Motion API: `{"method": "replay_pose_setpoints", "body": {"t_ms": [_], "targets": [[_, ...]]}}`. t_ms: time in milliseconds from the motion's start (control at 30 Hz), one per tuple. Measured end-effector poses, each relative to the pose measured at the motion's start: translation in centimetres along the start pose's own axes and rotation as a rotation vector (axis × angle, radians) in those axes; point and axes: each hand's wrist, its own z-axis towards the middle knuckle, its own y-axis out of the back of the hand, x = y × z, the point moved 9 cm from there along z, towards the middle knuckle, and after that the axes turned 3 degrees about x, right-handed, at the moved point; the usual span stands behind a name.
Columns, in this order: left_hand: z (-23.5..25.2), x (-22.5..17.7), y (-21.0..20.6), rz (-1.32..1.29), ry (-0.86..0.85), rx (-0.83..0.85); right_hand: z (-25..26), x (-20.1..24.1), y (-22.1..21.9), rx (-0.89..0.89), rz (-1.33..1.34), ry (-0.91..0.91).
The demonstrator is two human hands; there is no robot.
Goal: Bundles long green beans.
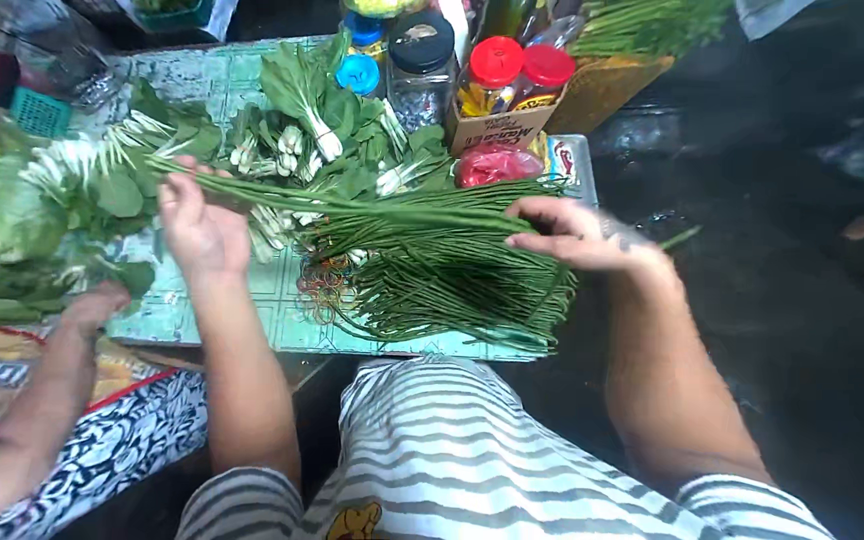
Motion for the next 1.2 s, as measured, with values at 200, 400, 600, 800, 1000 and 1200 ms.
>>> {"method": "replay_pose_setpoints", "body": {"t_ms": [200,400,600,800,1000,1200], "targets": [[-0.3,11.6,3.3,0.187,0.301,-0.205,3.7,-2.2,8.4,-0.118,-0.414,-0.253],[-2.2,17.8,7.6,0.697,0.548,-0.299,7.5,-15.8,3.9,-0.099,-0.513,-0.419],[-7.3,15.3,12.9,0.839,0.548,-0.307,2.7,-10.3,-5.2,-0.342,-0.400,-0.333],[-18.1,21.9,11.3,0.961,0.857,0.219,2.1,-9.0,-20.3,-0.105,-0.427,-0.397],[-20.1,24.4,3.8,1.032,0.733,0.616,4.4,-9.2,-19.9,0.097,-0.409,-0.505],[-17.5,24.8,-0.5,1.031,0.655,0.681,5.1,-9.7,-19.6,0.135,-0.414,-0.438]]}}
